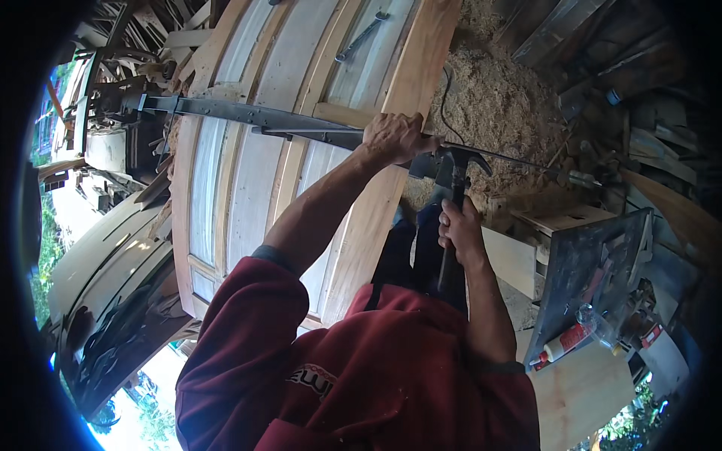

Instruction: The person assembles a wooden door by positioning panels, hammering components into place, and using a drill to secure parts.

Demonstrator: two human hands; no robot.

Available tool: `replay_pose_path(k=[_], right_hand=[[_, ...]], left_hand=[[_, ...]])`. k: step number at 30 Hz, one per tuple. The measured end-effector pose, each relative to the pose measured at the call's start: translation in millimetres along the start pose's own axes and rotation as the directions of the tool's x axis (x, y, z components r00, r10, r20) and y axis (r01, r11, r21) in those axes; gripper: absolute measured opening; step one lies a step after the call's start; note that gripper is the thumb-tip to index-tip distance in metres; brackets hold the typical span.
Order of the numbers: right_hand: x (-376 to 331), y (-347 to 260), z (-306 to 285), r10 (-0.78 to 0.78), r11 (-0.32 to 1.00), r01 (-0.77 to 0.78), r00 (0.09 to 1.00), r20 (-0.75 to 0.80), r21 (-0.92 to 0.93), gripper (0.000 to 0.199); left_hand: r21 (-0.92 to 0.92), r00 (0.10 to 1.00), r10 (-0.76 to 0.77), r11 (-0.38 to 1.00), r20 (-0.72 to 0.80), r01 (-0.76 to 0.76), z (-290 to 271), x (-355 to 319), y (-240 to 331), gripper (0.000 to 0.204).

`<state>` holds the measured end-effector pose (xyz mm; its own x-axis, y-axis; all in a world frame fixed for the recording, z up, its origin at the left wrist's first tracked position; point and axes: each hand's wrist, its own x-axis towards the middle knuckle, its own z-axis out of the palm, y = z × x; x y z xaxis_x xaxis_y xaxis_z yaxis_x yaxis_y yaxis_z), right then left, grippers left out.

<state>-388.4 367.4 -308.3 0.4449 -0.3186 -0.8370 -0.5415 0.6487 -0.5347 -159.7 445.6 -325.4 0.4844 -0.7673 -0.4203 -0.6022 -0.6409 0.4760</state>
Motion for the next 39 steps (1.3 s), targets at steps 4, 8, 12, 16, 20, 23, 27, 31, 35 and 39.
replay_pose_path(k=[4,8,12,16,20,23,27,31,35,39], right_hand=[[13,17,-25,-0.068,0.977,0.11,0.973,-0.22,0.185,0.012],[20,24,15,-0.037,0.995,0.041,0.998,-0.053,0.088,0.014],[6,0,-5,-0.02,0.998,0.019,1.0,-0.016,-0.063,0.015],[9,8,-18,-0.032,0.978,0.065,0.985,-0.167,0.197,0.015],[14,23,33,-0.001,0.997,0.007,0.996,-0.087,0.071,0.018],[14,4,7,-0.02,0.992,0.02,1.0,-0.001,-0.121,0.016],[18,11,-36,-0.07,0.971,0.105,0.984,-0.165,0.213,0.014],[26,24,-4,-0.027,0.979,0.064,0.981,-0.191,0.193,0.017],[13,8,3,-0.04,0.992,0.042,0.999,0.025,-0.122,0.019],[23,9,-44,-0.107,0.979,0.138,0.974,-0.197,0.151,0.018]], left_hand=[[-0.003,1.0,0.023,1.0,-0.014,-0.024,4,4,2,0.071],[0.001,0.997,0.042,0.999,-0.064,-0.042,12,6,3,0.071],[-0.045,1.0,0.021,0.999,0.007,-0.02,2,5,2,0.07],[0.009,0.999,0.039,0.999,-0.029,-0.039,4,6,5,0.069],[-0.014,1.0,0.008,1.0,-0.01,-0.008,6,8,5,0.068],[-0.028,1.0,0.011,1.0,-0.02,-0.012,6,5,-3,0.068],[-0.007,0.997,0.029,1.0,-0.073,-0.03,7,7,-2,0.067],[-0.013,0.998,0.039,0.999,-0.045,-0.039,8,5,4,0.068],[-0.026,1.0,0.029,0.999,-0.007,-0.029,5,4,-4,0.07],[0.027,1.0,0.01,1.0,-0.002,-0.01,1,6,1,0.071]])
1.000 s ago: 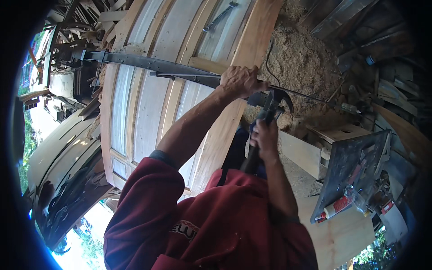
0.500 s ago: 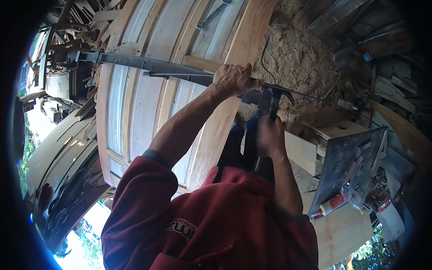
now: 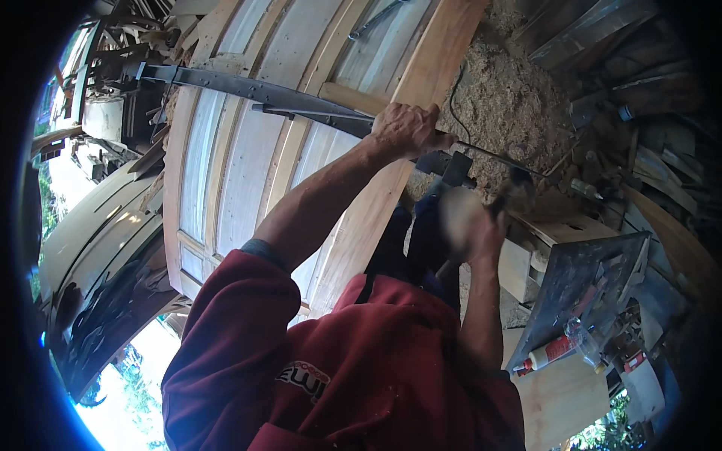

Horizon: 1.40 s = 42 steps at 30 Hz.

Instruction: The person assembles a wooden door by positioning panels, hammering components into place, and using a drill to secure parts.

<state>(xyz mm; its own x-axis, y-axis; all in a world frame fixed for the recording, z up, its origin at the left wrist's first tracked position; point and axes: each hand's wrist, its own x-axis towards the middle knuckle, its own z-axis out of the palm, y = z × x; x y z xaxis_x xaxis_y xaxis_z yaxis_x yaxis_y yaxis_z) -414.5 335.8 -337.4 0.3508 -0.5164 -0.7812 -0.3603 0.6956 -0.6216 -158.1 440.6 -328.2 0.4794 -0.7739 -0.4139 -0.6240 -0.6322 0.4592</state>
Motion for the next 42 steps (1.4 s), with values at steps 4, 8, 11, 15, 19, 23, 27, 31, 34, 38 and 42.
replay_pose_path(k=[4,8,11,15,19,23,27,31,34,38,42], right_hand=[[-24,12,72,0.116,0.986,-0.093,0.979,0.167,-0.139,0.016],[-17,0,39,0.086,0.973,-0.032,0.97,0.227,-0.229,0.014],[-12,1,2,0.039,0.999,-0.038,0.999,-0.018,0.026,0.013],[-9,22,40,0.123,0.987,-0.106,0.982,0.141,-0.119,0.012],[-20,-4,47,0.133,0.955,-0.064,0.966,0.223,-0.289,0.013],[-12,2,11,0.066,0.996,-0.068,0.997,0.038,0.051,0.013],[-30,15,80,0.14,0.99,-0.136,0.984,0.107,-0.046,0.017],[-25,-5,48,0.121,0.954,-0.064,0.976,0.183,-0.291,0.02],[-12,3,14,0.013,1.0,-0.011,0.998,0.067,-0.026,0.018],[-5,28,28,0.096,0.991,-0.103,0.992,0.084,0.088,0.019],[-19,10,34,0.117,0.947,-0.051,0.974,0.192,-0.317,0.019]], left_hand=[[-0.016,0.998,0.035,0.999,-0.044,-0.036,10,-2,1,0.07],[-0.049,0.998,0.039,0.998,-0.039,-0.04,7,2,-5,0.069],[-0.036,0.999,0.033,0.999,-0.026,-0.034,7,-4,-1,0.07],[0.005,0.993,0.055,0.999,-0.107,-0.054,14,2,3,0.072],[-0.016,0.996,0.042,0.999,-0.074,-0.043,11,0,0,0.072],[-0.056,0.998,0.029,0.998,-0.055,-0.032,5,-2,1,0.071],[-0.01,0.994,0.066,0.998,-0.087,-0.067,17,3,1,0.07],[-0.014,0.993,0.08,0.997,-0.083,-0.081,16,-4,-3,0.069],[-0.02,0.99,0.064,0.998,-0.126,-0.067,17,1,-6,0.067],[0.075,0.994,0.051,0.996,-0.097,-0.044,10,-2,4,0.075],[0.025,0.996,0.042,0.999,-0.082,-0.04,5,-3,-6,0.077]])
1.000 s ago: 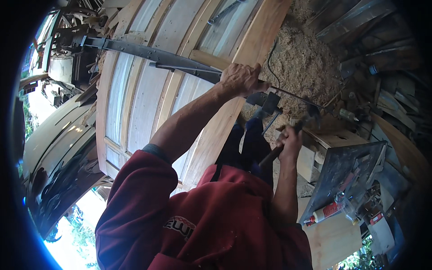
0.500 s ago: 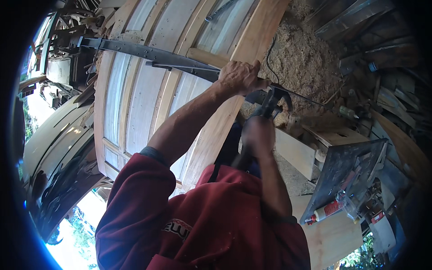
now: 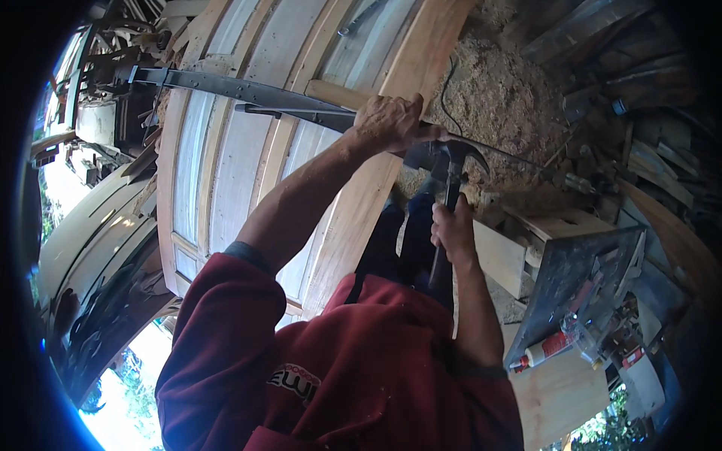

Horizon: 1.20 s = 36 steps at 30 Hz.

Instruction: The person assembles a wooden door by positioning panels, hammering components into place, and using a drill to secure parts.

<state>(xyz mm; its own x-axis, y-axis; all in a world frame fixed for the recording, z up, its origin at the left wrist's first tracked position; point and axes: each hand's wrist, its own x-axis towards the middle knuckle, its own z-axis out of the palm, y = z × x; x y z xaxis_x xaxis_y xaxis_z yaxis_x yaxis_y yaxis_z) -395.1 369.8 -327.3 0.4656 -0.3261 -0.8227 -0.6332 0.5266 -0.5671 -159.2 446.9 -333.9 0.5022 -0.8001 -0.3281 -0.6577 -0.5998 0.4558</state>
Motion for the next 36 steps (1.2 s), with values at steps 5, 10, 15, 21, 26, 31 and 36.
replay_pose_path(k=[5,10,15,21,26,31,36], right_hand=[[-4,2,-31,-0.064,0.97,0.09,0.991,-0.121,0.225,0.013],[-1,0,-54,0.016,0.839,0.127,0.966,-0.257,0.529,0.012],[19,14,-6,-0.057,0.824,0.147,0.983,-0.177,0.547,0.016],[-13,-11,9,0.038,0.967,-0.038,0.999,0.004,0.251,0.016],[0,-5,-53,-0.039,0.858,0.135,0.979,-0.2,0.495,0.018],[5,-2,40,-0.053,0.985,0.07,0.992,-0.113,0.158,0.013],[-14,-19,-3,0.022,0.972,-0.037,0.998,0.066,0.232,0.013]], left_hand=[[-0.012,0.987,-0.081,0.996,0.141,0.084,-10,3,15,0.077],[0.039,0.993,-0.079,0.996,0.089,0.076,-1,5,6,0.086],[0.032,0.998,-0.026,0.999,0.05,0.024,5,12,14,0.084],[0.066,0.998,0.014,0.998,0.062,-0.018,24,8,-3,0.078],[0.027,0.999,0.011,1.0,0.035,-0.012,8,12,3,0.074],[0.065,0.999,0.036,0.997,-0.003,-0.035,16,13,8,0.072],[0.07,0.999,0.046,0.996,-0.011,-0.045,23,6,1,0.068]])
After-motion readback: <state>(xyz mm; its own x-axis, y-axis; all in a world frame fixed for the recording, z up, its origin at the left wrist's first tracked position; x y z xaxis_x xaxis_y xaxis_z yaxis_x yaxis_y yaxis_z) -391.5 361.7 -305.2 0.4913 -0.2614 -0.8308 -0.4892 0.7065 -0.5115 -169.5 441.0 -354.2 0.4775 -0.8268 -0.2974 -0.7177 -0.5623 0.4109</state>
